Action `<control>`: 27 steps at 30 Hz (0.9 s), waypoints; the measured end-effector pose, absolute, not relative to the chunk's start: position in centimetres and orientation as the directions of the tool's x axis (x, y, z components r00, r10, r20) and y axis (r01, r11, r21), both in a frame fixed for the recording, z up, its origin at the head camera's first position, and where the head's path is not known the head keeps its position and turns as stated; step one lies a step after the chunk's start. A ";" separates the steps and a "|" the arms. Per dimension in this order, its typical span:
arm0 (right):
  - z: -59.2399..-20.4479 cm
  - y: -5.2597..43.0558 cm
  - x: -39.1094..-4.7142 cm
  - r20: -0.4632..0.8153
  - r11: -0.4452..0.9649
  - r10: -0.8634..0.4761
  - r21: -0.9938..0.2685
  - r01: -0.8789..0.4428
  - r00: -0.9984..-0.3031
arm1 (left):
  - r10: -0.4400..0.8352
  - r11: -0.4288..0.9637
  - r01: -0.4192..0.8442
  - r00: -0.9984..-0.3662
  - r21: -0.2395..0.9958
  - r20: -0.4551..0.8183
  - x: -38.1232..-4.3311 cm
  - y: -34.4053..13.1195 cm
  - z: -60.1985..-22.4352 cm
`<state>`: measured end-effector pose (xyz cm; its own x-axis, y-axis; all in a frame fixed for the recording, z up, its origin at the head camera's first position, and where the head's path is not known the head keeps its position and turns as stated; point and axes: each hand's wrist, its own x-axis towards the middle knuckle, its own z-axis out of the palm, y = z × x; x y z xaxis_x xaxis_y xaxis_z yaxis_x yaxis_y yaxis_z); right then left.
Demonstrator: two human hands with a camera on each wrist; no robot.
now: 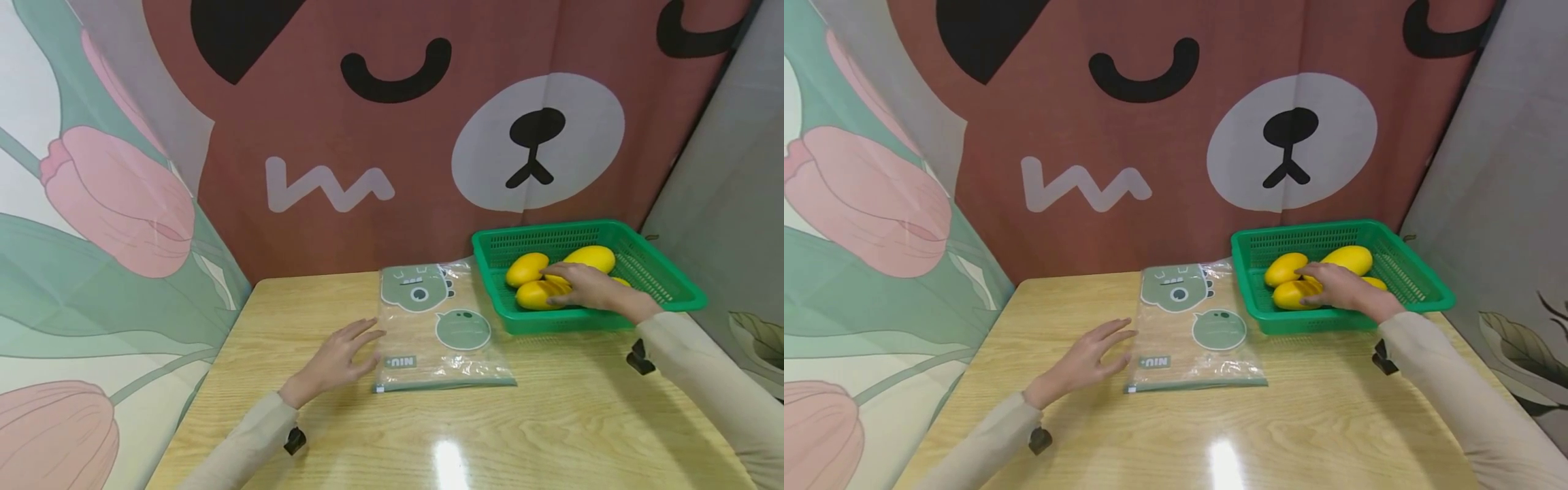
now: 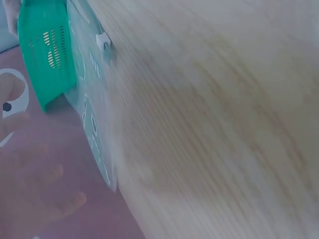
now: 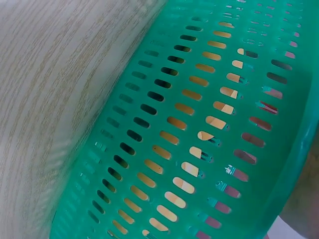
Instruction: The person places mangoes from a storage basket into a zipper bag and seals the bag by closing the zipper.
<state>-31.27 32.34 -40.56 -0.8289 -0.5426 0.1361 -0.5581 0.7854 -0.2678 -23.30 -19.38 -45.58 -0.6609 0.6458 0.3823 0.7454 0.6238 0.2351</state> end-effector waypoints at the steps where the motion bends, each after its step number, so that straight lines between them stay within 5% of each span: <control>1: -40.6 32.3 -31.3 0.136 0.784 -0.543 -0.270 -0.559 -0.828 | 0.656 0.615 0.754 -0.652 0.232 0.379 -23.2 -19.3 -45.7; 7: -40.8 32.3 -31.2 0.130 0.782 -0.542 -0.284 -0.555 -0.830 | 0.710 0.554 0.799 -0.600 0.232 0.369 -22.9 -19.0 -45.8; 27: -40.9 32.1 -31.2 0.140 0.767 -0.575 -0.252 -0.591 -0.806 | 0.739 0.545 0.787 -0.613 0.288 0.277 -22.1 -18.5 -46.2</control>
<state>-31.17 32.15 -40.93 -0.8061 -0.5749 0.1403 -0.5906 0.7667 -0.2518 -22.11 -18.46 -46.15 -0.6134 0.7394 0.2774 0.7873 0.5451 0.2881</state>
